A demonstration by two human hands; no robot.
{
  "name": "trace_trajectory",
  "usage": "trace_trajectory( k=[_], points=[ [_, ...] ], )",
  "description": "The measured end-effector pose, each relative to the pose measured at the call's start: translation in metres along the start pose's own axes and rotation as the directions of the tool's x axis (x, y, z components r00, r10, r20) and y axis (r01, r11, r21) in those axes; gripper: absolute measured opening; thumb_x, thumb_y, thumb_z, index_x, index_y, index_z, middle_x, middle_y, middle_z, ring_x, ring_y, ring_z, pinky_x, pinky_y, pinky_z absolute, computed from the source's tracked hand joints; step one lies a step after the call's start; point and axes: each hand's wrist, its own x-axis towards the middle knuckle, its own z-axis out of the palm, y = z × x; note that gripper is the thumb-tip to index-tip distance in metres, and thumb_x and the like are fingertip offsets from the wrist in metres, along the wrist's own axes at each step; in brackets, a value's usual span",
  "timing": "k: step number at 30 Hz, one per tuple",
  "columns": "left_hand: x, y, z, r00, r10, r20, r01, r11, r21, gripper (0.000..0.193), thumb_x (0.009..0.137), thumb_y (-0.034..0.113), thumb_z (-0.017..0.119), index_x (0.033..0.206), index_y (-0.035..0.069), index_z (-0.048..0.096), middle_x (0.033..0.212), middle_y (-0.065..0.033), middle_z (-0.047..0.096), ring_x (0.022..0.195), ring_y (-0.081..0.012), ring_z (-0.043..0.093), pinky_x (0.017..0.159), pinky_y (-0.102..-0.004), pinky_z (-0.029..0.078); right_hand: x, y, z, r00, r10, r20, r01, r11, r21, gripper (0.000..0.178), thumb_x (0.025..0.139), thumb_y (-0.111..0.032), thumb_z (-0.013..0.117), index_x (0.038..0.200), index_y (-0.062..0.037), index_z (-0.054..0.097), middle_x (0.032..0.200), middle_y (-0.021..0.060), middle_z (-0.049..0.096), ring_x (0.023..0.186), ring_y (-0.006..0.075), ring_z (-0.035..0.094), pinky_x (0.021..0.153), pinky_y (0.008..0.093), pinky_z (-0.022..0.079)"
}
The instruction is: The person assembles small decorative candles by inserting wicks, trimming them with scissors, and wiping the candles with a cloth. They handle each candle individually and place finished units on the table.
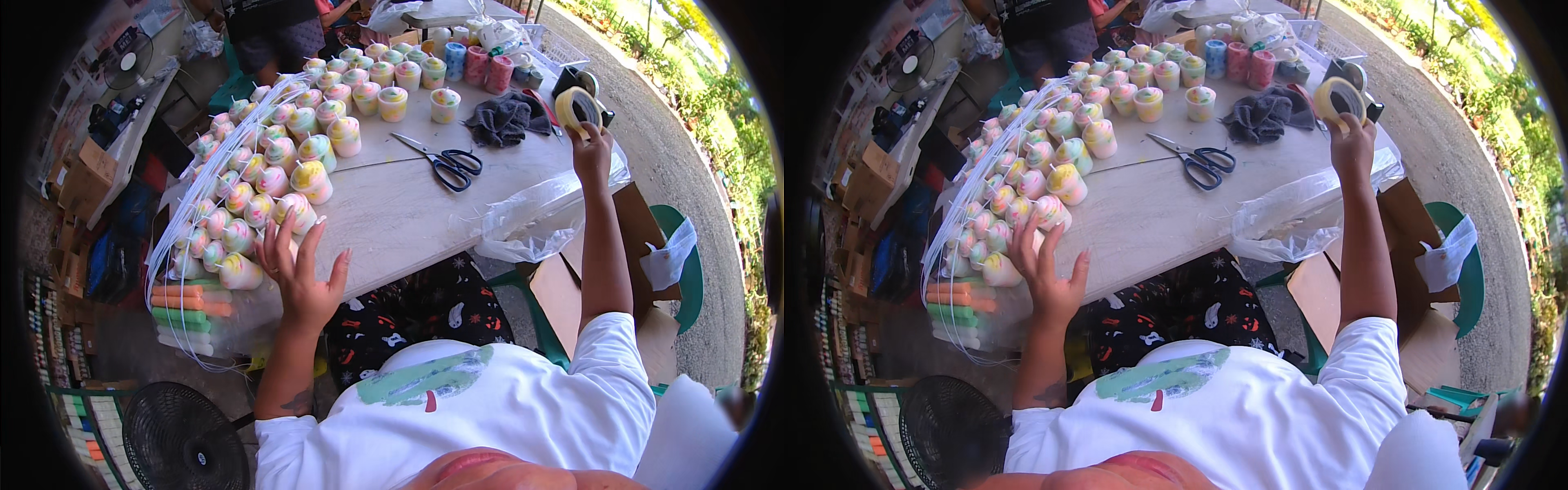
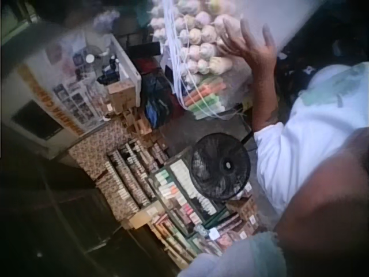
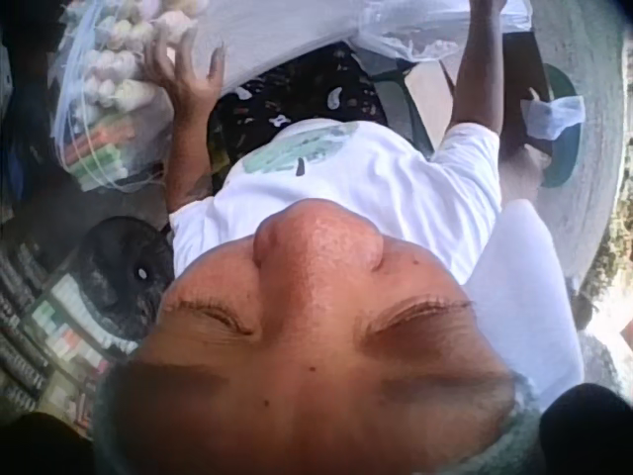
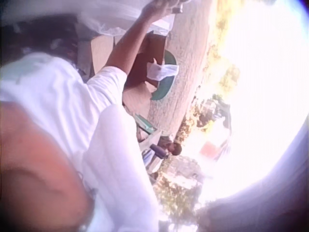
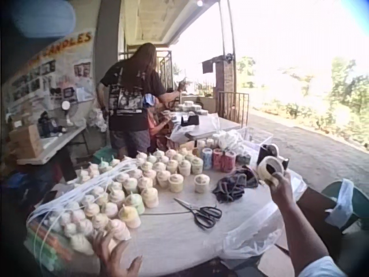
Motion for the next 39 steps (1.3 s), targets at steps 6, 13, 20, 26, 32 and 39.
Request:
trace_trajectory(
  k=[6,13,20,26,32,39],
  points=[
    [0.027,0.037,0.067,0.951,0.141,0.277,-0.1,0.983,-0.157,0.065,0.079,0.037,0.071,0.136,0.018,0.046,0.147,-0.015,0.031,0.135,-0.0403,0.025,0.11,-0.0526,0.019,0.011,0.047,0.017,0.919,0.262,0.295,-0.095,0.872,-0.481,0.047,0.086,-0.03,0.059,0.131,-0.0206,0.051,0.139,0.0226,0.039,0.13,0.0394,0.037,0.102,0.0566,0.032],
    [0.094,0.058,0.157,0.833,0.125,0.54,0.027,0.964,-0.265,0.07,0.083,0.041,0.067,0.141,0.015,0.039,0.149,-0.019,0.027,0.133,-0.0422,0.032,0.108,-0.0493,0.029,0.017,-0.07,0.072,0.852,-0.177,0.493,0.194,0.981,0.018,0.081,0.079,-0.054,0.065,0.145,-0.0219,0.032,0.152,0.0194,0.022,0.139,0.0384,0.022,0.111,0.0451,0.027],
    [0.115,0.073,0.197,0.724,0.13,0.678,0.067,0.964,-0.256,0.074,0.081,0.049,0.066,0.141,0.013,0.04,0.146,-0.022,0.033,0.134,-0.0422,0.031,0.109,-0.0483,0.028,0.024,-0.057,0.12,0.891,-0.044,0.453,-0.019,0.991,0.135,0.042,0.087,-0.034,0.063,0.117,-0.0074,0.054,0.13,0.0218,0.048,0.121,0.0369,0.046,0.095,0.042,0.041],
    [0.119,0.083,0.201,0.917,-0.047,0.397,0.263,0.819,-0.509,0.077,0.087,0.054,0.056,0.146,0.011,0.031,0.15,-0.0218,0.026,0.136,-0.04,0.029,0.11,-0.0453,0.025,0.027,-0.079,0.028,0.966,-0.009,0.258,-0.225,0.459,0.859,0.024,0.087,-0.019,0.067,0.097,0.0014,0.059,0.082,0.0079,0.067,0.075,0.0129,0.063,0.067,0.0264,0.048],
    [0.14,0.157,0.189,0.753,-0.015,0.658,0.576,-0.469,-0.67,0.098,0.084,0.078,0.026,0.151,0.01,0.002,0.156,-0.0145,0.003,0.143,-0.0274,0.004,0.115,-0.0393,0.008,-0.094,-0.134,-0.022,0.946,-0.308,0.101,0.128,0.643,0.755,0.017,0.088,-0.018,0.065,0.09,-0.0016,0.063,0.074,0.0106,0.06,0.07,0.0229,0.056,0.068,0.0313,0.045],
    [0.072,0.201,0.156,0.539,0.083,0.838,0.746,-0.51,-0.429,0.068,0.095,0.055,0.043,0.143,0.009,0.032,0.134,-0.0047,0.045,0.122,-0.0152,0.044,0.104,-0.0301,0.033,-0.067,-0.087,0.031,0.973,0.018,0.228,-0.191,0.613,0.767,0.026,0.089,-0.027,0.063,0.083,-0.0016,0.064,0.065,0.0042,0.06,0.06,0.0141,0.054,0.058,0.0326,0.045]
  ],
)
